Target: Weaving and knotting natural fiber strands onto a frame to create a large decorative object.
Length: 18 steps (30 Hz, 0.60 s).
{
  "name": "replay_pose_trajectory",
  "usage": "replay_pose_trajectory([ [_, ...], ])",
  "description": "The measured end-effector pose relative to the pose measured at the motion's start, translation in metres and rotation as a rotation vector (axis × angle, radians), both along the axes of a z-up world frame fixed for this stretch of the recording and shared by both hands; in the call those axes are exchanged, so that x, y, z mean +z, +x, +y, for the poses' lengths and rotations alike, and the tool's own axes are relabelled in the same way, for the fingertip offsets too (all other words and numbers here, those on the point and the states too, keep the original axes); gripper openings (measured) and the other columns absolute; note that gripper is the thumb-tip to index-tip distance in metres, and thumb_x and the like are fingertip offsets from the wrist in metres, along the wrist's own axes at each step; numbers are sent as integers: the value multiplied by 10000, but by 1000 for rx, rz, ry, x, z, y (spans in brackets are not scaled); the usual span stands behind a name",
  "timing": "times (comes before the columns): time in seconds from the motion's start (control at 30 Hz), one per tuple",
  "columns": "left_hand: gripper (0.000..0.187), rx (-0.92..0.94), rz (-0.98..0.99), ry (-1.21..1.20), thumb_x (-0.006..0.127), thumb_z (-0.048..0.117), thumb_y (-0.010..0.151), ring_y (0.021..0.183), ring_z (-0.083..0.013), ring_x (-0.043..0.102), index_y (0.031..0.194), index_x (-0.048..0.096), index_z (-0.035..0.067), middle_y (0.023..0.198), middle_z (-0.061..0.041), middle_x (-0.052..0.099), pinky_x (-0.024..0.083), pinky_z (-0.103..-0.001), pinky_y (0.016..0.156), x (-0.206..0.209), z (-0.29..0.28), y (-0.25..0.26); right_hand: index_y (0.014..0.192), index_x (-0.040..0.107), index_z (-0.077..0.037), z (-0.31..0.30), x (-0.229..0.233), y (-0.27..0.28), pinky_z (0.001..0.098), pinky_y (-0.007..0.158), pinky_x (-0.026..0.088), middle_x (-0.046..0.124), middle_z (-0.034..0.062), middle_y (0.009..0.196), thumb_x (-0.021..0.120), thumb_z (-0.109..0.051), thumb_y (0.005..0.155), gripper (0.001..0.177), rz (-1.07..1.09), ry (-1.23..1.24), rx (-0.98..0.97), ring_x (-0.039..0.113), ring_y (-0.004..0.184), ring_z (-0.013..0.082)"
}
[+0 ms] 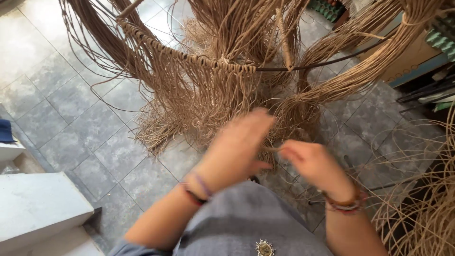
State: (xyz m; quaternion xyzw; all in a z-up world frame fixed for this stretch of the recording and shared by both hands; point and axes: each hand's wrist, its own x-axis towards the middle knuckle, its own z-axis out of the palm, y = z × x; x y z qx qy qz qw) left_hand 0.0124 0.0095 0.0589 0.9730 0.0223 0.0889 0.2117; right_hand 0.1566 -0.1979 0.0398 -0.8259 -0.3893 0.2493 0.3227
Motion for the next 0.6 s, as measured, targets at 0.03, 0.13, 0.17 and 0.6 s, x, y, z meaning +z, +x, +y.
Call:
replay_pose_trajectory([
  [0.03,867,-73,34,-37,730,384,861,1027,-417,616,1547,343,24,1215,-219,586,498,-533,838,-10,-16,7,818,708,-87,10,4,-7,393,657,569,736,122,690,604,-165,982,209,-53,16,75,708,656,314],
  [0.13,395,-127,73,-60,514,302,1044,645,-394,736,1351,430,67,806,-113,632,582,-494,543,-19,-13,-2,839,688,-115,1,10,-2,411,659,578,731,125,719,590,-209,985,199,-87,20,110,726,699,330],
  [0.17,210,-99,78,-38,496,279,1058,601,-357,736,1112,642,138,658,-32,625,578,-440,525,-17,-1,-7,877,710,-132,-6,12,7,419,676,587,749,121,736,566,-227,991,207,-68,15,77,744,719,327],
  [0.6,653,-216,172,-47,462,392,1044,646,-411,732,1536,261,13,745,-168,710,579,-543,555,-40,-1,-7,841,677,-121,27,8,-19,358,671,588,730,68,727,549,-225,1021,243,-74,-58,227,725,695,247],
])
